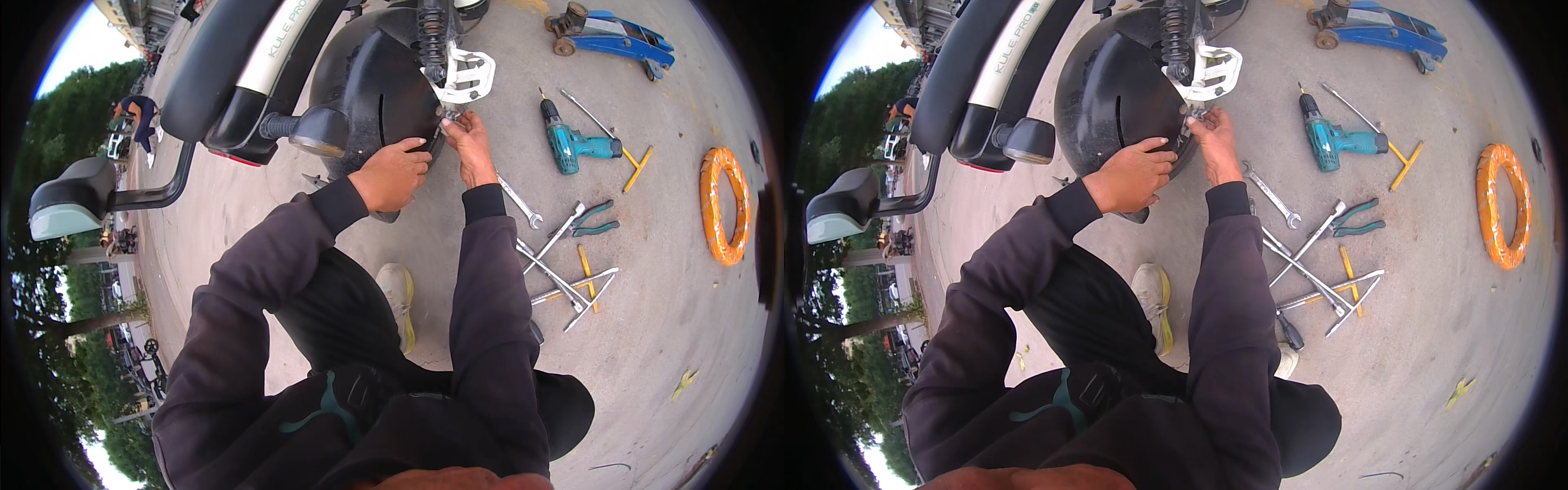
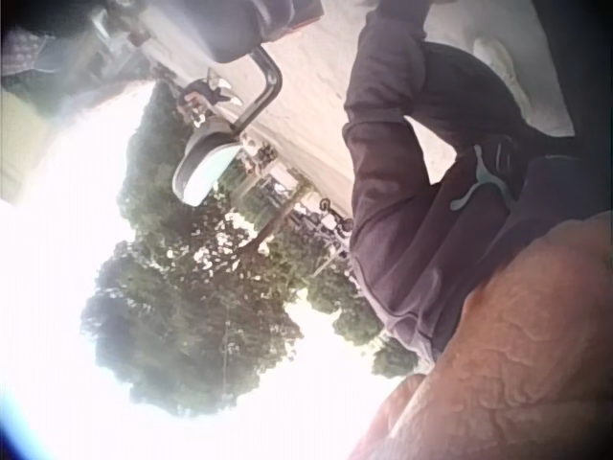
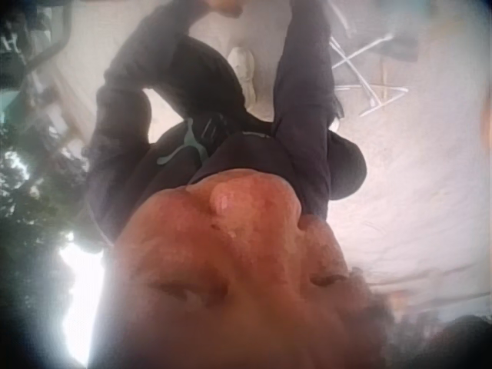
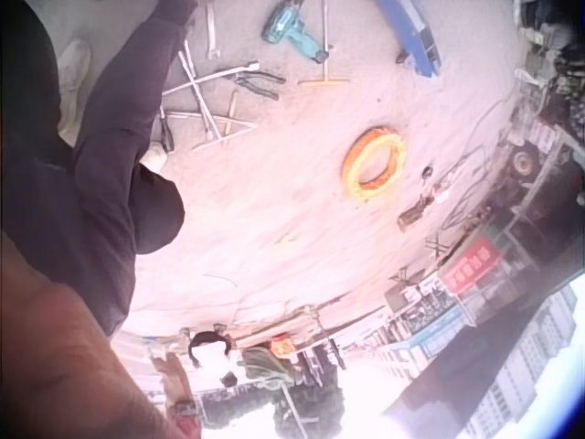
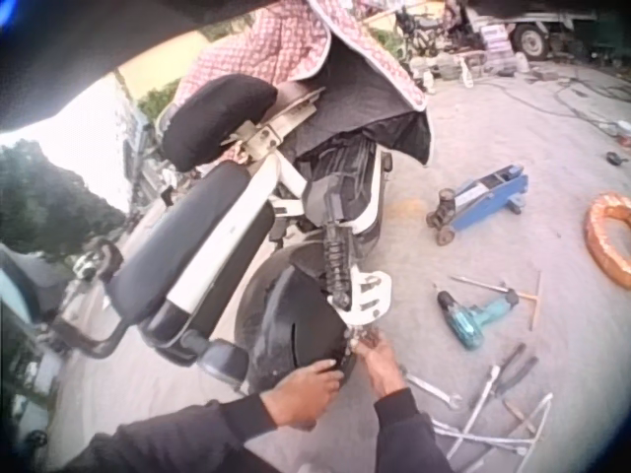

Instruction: The person works on the rear section of a white scooter, using a cordless drill and hand wrenches to remove and reattach a black plastic cover near the rear wheel and suspension. The person also removes a side panel and adjusts components under the seat area.

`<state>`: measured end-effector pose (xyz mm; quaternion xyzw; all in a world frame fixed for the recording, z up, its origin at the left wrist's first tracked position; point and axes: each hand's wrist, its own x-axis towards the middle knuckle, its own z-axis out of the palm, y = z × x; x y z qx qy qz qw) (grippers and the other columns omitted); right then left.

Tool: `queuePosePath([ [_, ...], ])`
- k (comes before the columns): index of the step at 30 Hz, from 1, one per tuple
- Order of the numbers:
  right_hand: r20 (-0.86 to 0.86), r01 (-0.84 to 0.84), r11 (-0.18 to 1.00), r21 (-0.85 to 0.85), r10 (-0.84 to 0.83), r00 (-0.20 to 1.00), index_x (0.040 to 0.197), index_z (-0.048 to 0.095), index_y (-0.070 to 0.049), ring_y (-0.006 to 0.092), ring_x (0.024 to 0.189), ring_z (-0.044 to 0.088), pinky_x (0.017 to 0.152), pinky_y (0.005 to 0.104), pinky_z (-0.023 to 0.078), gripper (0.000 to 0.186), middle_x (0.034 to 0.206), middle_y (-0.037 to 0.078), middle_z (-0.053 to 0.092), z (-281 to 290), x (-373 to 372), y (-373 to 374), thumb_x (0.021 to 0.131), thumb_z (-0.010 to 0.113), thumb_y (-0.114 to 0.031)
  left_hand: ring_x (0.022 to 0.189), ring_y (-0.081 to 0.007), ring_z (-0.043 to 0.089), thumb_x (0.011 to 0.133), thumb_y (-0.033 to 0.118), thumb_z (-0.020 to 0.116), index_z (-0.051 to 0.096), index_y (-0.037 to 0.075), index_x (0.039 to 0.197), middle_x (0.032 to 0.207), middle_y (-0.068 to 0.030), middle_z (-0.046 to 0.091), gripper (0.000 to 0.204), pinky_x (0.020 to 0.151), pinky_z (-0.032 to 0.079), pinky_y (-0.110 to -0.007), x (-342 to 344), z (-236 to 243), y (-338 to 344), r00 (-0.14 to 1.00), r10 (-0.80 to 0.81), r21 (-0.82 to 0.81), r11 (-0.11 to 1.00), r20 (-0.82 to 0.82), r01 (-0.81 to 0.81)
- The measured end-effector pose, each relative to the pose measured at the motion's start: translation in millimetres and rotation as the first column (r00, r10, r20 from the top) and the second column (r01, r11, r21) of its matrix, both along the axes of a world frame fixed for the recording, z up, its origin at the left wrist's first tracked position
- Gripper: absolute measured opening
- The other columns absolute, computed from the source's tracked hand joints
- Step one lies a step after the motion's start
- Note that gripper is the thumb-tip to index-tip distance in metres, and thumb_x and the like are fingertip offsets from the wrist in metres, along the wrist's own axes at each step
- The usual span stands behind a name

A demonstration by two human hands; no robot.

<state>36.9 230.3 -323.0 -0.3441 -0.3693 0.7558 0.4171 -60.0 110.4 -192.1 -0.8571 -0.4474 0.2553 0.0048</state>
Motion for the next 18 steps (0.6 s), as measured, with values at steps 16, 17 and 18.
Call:
queuePosePath([
  [16, 0.335, -0.195, 0.975, 0.106, 0.149, 0.930, 0.118, 0.057, 0.007, 0.0172, 0.088, 0.062, 0.070, 0.0321, 0.051, 0.057, 0.103, 0.011, 0.064, -21, 11, 27, 0.088, 0.075, -0.037, 0.129, -0.0153, 0.050, 0.083, 0.028, 0.063, 0.076, 0.011, 0.097, 0.111, 0.0006, 0.070, 0.026, 0.121, 0.022, -0.039, -2, -20, -3, 0.998, 0.013, 0.095, 0.995, 0.064, -0.019],
  [17, 0.275, -0.153, 0.973, 0.170, 0.102, 0.956, 0.117, 0.058, 0.007, 0.0176, 0.087, 0.062, 0.070, 0.0320, 0.051, 0.055, 0.102, 0.011, 0.065, -29, 10, 26, 0.088, 0.075, -0.037, 0.128, -0.0151, 0.050, 0.084, 0.028, 0.063, 0.076, 0.012, 0.097, 0.111, 0.0011, 0.070, 0.025, 0.121, 0.022, -0.039, -3, -21, -2, 0.998, 0.001, 0.112, 0.994, 0.063, -0.008],
  [18, 0.187, -0.070, 0.989, 0.132, 0.045, 0.981, 0.112, 0.060, 0.007, 0.0172, 0.084, 0.062, 0.068, 0.0311, 0.050, 0.052, 0.098, 0.010, 0.065, -30, 6, 15, 0.088, 0.075, -0.037, 0.128, -0.0149, 0.050, 0.084, 0.027, 0.063, 0.076, 0.013, 0.097, 0.110, 0.0015, 0.070, 0.024, 0.121, 0.022, -0.039, -5, -18, -5, 0.998, 0.001, 0.117, 0.993, 0.055, -0.007],
])
